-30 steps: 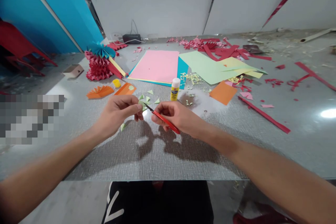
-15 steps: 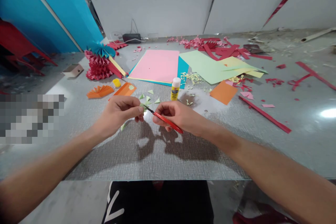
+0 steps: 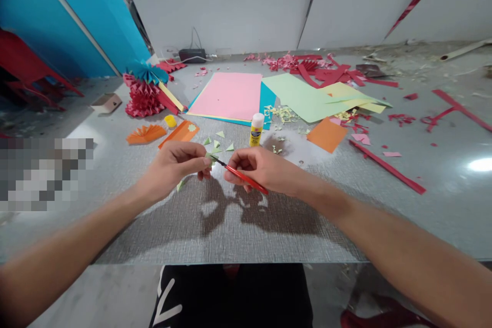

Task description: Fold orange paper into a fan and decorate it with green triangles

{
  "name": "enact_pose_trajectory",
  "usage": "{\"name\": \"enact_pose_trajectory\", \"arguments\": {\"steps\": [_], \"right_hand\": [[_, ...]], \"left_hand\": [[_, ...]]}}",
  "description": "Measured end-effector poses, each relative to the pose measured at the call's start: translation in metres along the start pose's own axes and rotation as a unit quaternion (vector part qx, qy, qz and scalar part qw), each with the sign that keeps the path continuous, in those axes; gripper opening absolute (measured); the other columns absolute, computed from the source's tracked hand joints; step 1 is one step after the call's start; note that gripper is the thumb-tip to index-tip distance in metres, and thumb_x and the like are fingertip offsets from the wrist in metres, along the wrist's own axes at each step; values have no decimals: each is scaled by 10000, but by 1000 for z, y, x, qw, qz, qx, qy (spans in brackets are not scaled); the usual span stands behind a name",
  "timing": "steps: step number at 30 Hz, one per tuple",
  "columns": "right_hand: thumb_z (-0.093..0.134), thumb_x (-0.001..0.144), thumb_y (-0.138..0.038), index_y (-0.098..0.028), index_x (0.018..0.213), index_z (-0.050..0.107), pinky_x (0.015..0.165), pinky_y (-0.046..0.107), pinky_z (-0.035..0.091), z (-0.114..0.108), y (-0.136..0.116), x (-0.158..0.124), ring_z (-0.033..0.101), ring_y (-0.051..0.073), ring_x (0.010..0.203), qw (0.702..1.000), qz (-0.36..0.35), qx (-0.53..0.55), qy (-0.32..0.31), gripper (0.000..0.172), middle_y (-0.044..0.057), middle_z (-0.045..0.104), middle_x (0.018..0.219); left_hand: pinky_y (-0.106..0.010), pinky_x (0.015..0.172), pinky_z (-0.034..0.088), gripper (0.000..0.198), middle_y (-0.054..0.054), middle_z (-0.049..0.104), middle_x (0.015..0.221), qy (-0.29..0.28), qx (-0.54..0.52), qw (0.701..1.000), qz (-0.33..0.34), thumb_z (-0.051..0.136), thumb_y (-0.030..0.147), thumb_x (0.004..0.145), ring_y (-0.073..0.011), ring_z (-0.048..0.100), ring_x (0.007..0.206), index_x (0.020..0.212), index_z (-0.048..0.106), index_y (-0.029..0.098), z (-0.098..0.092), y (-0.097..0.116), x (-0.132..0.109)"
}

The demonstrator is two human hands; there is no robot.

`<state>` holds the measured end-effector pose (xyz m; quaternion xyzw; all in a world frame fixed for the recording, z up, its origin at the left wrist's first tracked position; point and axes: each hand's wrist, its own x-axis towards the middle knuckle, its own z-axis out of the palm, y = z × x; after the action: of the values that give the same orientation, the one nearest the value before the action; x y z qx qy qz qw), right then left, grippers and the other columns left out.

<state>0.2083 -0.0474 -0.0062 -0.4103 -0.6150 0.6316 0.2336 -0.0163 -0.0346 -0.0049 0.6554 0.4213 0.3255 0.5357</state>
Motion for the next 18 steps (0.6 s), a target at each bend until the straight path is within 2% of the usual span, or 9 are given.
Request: {"name": "enact_pose_trajectory", "arguments": {"steps": [4, 9, 18], "right_hand": [[843, 811, -455, -186, 800, 608, 474, 239, 356, -1, 1, 1, 495, 80, 520, 1000, 5, 2, -3, 357, -42, 592, 641], [906, 744, -423, -184, 799, 609, 503, 238, 396, -1, 7, 2, 508, 85, 544, 999, -1, 43, 4, 385, -41, 589, 656], [879, 785, -494, -167, 875, 650, 540, 235, 433, 8, 29, 8, 509, 85, 566, 990, -40, 131, 24, 408, -47, 548, 671]], "left_hand": [[-252, 602, 474, 203, -30, 676, 606, -4, -3, 1000, -3, 722, 277, 786, -127, 592, 594, 622, 677, 167, 0, -1, 0], [-246, 602, 482, 214, -33, 684, 624, -10, -14, 1000, 0, 719, 278, 811, -119, 600, 593, 642, 683, 153, 0, -2, 1], [-232, 584, 506, 207, -45, 702, 649, -36, -63, 997, -24, 723, 288, 852, -118, 631, 597, 729, 720, 122, 3, -8, 2]]}}
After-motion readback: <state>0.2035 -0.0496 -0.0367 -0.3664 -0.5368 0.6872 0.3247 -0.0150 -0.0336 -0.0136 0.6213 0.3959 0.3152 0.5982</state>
